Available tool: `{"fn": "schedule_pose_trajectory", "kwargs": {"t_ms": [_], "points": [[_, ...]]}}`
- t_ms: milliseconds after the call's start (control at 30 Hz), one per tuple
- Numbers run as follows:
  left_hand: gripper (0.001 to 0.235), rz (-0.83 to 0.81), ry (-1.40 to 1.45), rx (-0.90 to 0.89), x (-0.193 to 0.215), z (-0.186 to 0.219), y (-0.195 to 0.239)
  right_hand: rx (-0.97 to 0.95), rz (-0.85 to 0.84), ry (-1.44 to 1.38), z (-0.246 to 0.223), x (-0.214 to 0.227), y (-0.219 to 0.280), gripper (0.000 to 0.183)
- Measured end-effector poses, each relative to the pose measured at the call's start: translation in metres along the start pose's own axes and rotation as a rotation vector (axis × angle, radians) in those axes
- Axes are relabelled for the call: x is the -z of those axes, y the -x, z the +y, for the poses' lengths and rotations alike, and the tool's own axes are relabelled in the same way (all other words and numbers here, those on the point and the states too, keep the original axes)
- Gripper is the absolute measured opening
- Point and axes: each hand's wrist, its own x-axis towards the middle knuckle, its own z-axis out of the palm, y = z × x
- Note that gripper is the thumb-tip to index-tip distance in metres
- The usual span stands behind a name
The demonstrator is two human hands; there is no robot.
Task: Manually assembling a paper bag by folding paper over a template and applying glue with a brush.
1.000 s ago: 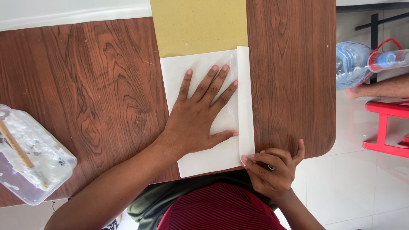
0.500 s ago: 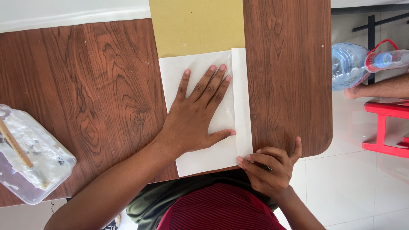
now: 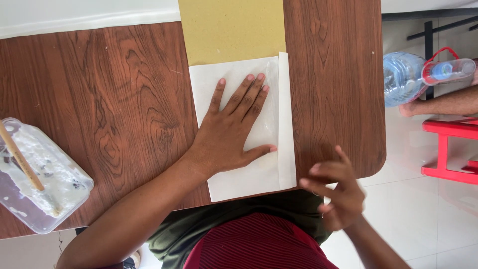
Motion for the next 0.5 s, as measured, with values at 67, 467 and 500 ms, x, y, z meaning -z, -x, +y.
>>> {"fn": "schedule_pose_trajectory", "kwargs": {"t_ms": [67, 467, 500], "points": [[0.087, 0.031, 0.034, -0.002, 0.001, -0.002, -0.001, -0.029, 0.057, -0.037, 0.02, 0.012, -0.014, 0.044], [0.083, 0.177, -0.054, 0.025, 0.003, -0.027, -0.012, -0.167, -0.602, 0.299, 0.076, -0.006, -0.144, 0.066], [0.083, 0.177, -0.056, 0.031, 0.002, -0.028, -0.012, -0.162, -0.604, 0.297, 0.077, -0.008, -0.145, 0.066]]}}
